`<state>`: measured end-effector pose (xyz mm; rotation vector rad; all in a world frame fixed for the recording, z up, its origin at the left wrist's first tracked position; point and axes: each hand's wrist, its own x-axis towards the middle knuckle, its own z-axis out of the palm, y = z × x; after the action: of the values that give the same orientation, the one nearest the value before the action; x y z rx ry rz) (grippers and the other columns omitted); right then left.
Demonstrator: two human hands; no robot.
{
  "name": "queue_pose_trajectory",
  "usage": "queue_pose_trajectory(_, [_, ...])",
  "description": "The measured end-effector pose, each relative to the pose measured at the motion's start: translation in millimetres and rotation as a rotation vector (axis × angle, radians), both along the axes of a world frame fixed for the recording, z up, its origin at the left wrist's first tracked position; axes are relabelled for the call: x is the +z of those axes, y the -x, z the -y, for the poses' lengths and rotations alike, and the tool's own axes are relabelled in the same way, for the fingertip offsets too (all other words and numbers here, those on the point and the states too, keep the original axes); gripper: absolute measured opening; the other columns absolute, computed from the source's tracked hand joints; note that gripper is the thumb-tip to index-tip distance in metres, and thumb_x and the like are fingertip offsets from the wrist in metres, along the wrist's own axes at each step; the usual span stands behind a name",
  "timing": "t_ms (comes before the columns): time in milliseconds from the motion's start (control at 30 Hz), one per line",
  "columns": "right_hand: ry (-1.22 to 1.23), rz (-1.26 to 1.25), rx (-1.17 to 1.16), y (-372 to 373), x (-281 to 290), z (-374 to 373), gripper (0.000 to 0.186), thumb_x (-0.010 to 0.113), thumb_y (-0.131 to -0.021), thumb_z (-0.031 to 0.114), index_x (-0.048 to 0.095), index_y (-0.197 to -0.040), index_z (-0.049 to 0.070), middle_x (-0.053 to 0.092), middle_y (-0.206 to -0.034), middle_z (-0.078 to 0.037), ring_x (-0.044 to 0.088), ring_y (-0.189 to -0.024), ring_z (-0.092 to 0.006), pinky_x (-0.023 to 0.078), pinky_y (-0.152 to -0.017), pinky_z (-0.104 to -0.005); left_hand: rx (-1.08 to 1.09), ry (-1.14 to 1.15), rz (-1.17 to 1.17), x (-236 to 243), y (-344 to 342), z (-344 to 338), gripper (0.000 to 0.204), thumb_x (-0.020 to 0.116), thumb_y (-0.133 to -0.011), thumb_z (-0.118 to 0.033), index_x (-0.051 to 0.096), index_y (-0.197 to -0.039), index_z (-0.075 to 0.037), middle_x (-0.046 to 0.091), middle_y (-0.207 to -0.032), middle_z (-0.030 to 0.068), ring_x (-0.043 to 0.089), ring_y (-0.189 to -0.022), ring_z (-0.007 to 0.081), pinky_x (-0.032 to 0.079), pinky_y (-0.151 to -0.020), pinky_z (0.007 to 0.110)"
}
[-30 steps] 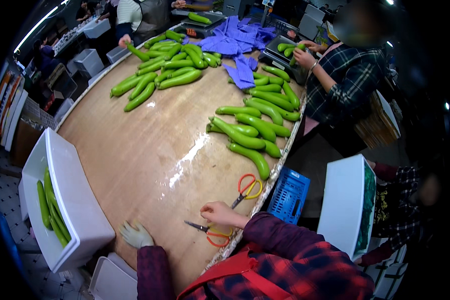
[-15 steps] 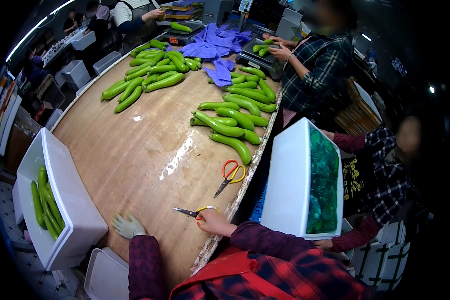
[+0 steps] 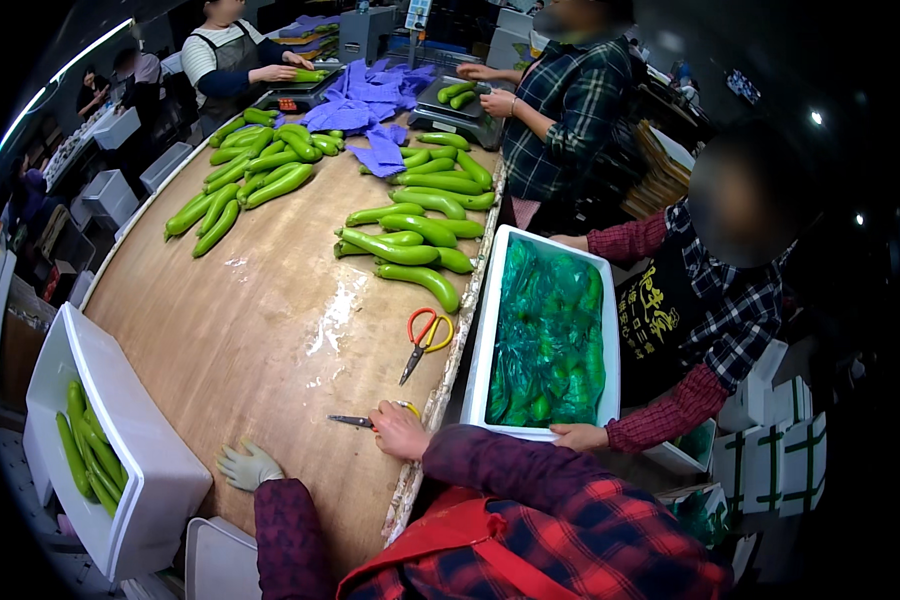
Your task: The person trims the stems of green vegetables using scissors and places them into a green bin. The person also moves vegetables on the table and handles a white bin during the process.
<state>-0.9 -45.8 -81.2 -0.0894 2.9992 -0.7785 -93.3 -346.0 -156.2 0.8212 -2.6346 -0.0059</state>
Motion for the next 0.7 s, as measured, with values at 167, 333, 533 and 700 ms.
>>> queue_pose_trajectory(167, [-0.074,-0.133,-0.080,-12.8,9.6,0.3,0.025,0.068,-0.069,0.011,0.057,-0.092,0.005,0.053,-0.093,-0.016,0.055,-0.092,-0.0351,0.047,-0.078,-0.0425,0.018,-0.014,0.049,-6.8,6.8,1.5,0.053,0.051,-0.090,-0.048,0.053,-0.128,-0.011,0.049,-0.137,0.0155,0.045,-0.127,0.0319,0.036,-0.101,0.048])
queue_pose_trajectory(333, [0.015,-0.035,-0.144,-8.8,-0.2,2.9,0.031,0.069,-0.072,0.017,0.054,-0.095,0.003,0.056,-0.090,-0.020,0.060,-0.085,-0.0369,0.050,-0.073,-0.0452,-0.016,-0.097,0.021,-4.2,3.6,5.6,0.055,0.052,-0.089,-0.047,0.052,-0.130,-0.009,0.048,-0.138,0.0155,0.044,-0.127,0.0339,0.035,-0.102,0.049])
queue_pose_trajectory(533, [0.495,0.327,-0.232,-13.4,21.9,-14.8,0.049,0.069,-0.075,0.024,0.055,-0.111,-0.006,0.065,-0.092,-0.022,0.066,-0.076,-0.0296,0.052,-0.063,-0.0370,-0.126,-0.642,-0.157,25.1,14.3,7.8,0.056,0.054,-0.091,-0.041,0.051,-0.128,0.001,0.054,-0.130,0.0210,0.050,-0.121,0.0354,0.036,-0.101,0.049])
queue_pose_trajectory(700, [1.025,0.827,-0.177,-40.0,23.4,-48.6,0.034,0.059,-0.089,0.022,0.060,-0.111,-0.004,0.064,-0.079,-0.006,0.060,-0.064,-0.0099,0.046,-0.052,-0.0242,-0.516,-1.016,-0.351,4.3,41.9,-37.5,0.047,0.051,-0.097,-0.034,0.059,-0.114,0.009,0.066,-0.098,0.0222,0.064,-0.091,0.0283,0.050,-0.082,0.040])
